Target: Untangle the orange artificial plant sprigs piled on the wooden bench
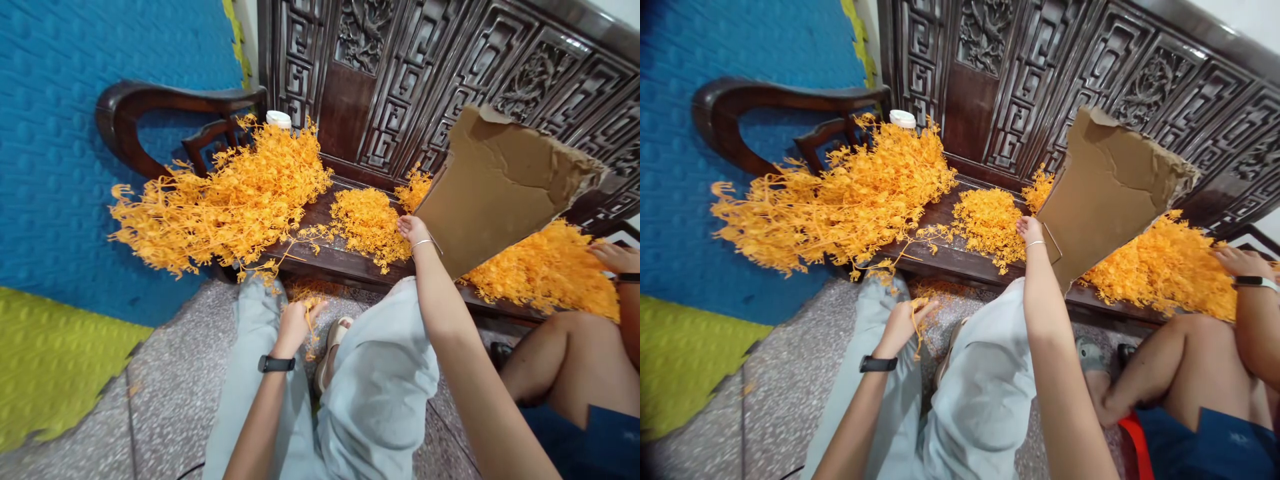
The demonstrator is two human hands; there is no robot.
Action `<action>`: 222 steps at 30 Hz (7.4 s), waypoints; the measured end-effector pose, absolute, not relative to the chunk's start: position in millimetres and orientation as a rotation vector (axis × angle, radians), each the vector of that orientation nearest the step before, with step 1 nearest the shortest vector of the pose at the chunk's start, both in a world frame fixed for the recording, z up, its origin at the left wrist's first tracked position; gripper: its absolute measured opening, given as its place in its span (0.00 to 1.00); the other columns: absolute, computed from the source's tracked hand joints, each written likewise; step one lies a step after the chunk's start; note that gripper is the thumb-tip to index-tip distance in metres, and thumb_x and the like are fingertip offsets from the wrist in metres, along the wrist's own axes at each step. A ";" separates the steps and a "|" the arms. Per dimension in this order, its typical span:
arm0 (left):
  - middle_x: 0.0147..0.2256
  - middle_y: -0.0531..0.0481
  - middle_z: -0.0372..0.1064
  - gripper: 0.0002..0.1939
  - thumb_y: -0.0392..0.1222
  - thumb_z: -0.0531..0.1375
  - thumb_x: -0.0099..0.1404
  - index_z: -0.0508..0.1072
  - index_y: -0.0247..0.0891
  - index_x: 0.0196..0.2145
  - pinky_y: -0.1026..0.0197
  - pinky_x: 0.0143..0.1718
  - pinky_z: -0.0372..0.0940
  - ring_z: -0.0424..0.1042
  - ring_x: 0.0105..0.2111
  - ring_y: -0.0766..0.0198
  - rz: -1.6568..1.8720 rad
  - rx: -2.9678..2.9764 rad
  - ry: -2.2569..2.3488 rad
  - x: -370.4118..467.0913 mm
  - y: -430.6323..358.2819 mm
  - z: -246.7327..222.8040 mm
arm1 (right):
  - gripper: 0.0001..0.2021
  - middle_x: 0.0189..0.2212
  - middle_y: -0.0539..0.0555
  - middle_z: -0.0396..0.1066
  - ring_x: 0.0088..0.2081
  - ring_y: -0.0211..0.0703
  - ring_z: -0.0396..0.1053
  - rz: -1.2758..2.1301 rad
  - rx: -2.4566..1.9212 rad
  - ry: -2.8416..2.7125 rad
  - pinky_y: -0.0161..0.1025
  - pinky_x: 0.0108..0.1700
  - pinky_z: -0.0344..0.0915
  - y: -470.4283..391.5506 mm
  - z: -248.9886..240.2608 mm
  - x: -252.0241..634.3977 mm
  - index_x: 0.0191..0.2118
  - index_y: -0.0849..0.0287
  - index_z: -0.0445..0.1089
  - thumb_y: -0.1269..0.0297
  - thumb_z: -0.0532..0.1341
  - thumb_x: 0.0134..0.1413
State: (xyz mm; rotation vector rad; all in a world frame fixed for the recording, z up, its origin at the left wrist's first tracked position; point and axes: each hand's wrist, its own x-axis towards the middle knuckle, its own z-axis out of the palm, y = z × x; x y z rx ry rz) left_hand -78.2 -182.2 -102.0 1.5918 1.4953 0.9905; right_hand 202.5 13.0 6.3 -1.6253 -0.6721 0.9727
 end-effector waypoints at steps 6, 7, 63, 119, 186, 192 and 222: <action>0.24 0.48 0.73 0.11 0.48 0.58 0.55 0.75 0.40 0.25 0.63 0.28 0.59 0.71 0.26 0.59 1.034 1.561 1.343 -80.1 -181.9 -104.2 | 0.06 0.17 0.50 0.63 0.19 0.30 0.62 1.041 -1.621 -0.544 0.28 0.22 0.60 17.6 8.5 197.9 0.23 0.63 0.61 0.76 0.55 0.47; 0.28 0.48 0.75 0.11 0.48 0.58 0.55 0.76 0.40 0.28 0.61 0.31 0.61 0.72 0.29 0.57 1.049 1.525 1.285 -80.3 -181.6 -104.6 | 0.05 0.17 0.49 0.63 0.19 0.30 0.62 1.044 -1.616 -0.539 0.27 0.22 0.60 18.0 8.8 197.1 0.24 0.63 0.61 0.76 0.55 0.47; 0.45 0.44 0.67 0.31 0.55 0.52 0.60 0.49 0.54 0.60 0.58 0.28 0.71 0.72 0.36 0.59 1.600 0.575 0.695 -89.1 -192.5 -61.5 | 0.09 0.23 0.50 0.67 0.26 0.31 0.63 1.237 -0.682 -2.807 0.31 0.32 0.58 -79.7 39.0 12.5 0.28 0.67 0.68 0.65 0.57 0.52; 0.59 0.45 0.52 0.27 0.60 0.45 0.61 0.59 0.51 0.56 0.41 0.47 0.61 0.60 0.54 0.48 1.598 0.346 0.429 -71.2 -191.3 -49.0 | 0.06 0.28 0.52 0.68 0.18 0.26 0.62 0.666 -1.857 -1.286 0.28 0.22 0.59 29.7 3.4 191.4 0.34 0.66 0.67 0.72 0.60 0.46; 0.24 0.49 0.72 0.22 0.44 0.63 0.52 0.70 0.34 0.45 0.60 0.26 0.66 0.69 0.20 0.64 1.283 0.735 0.889 -84.9 -186.2 -68.6 | 0.18 0.35 0.53 0.68 0.31 0.32 0.66 1.598 -0.974 -2.194 0.31 0.31 0.65 -87.6 45.8 45.5 0.45 0.62 0.64 0.61 0.61 0.48; 0.25 0.50 0.71 0.21 0.44 0.64 0.51 0.71 0.36 0.43 0.67 0.18 0.59 0.68 0.21 0.67 1.238 0.725 0.867 -80.7 -188.0 -65.3 | 0.14 0.18 0.48 0.65 0.21 0.30 0.62 1.375 -1.050 -2.125 0.29 0.21 0.56 -76.6 52.0 44.5 0.23 0.64 0.64 0.60 0.67 0.38; 0.15 0.59 0.54 0.17 0.50 0.65 0.47 0.66 0.33 0.21 0.69 0.15 0.44 0.48 0.15 0.77 1.468 0.431 1.078 -74.7 -181.9 -72.5 | 0.09 0.25 0.51 0.66 0.26 0.32 0.64 0.466 -1.278 -1.214 0.32 0.29 0.60 38.3 55.1 116.3 0.34 0.62 0.61 0.66 0.59 0.46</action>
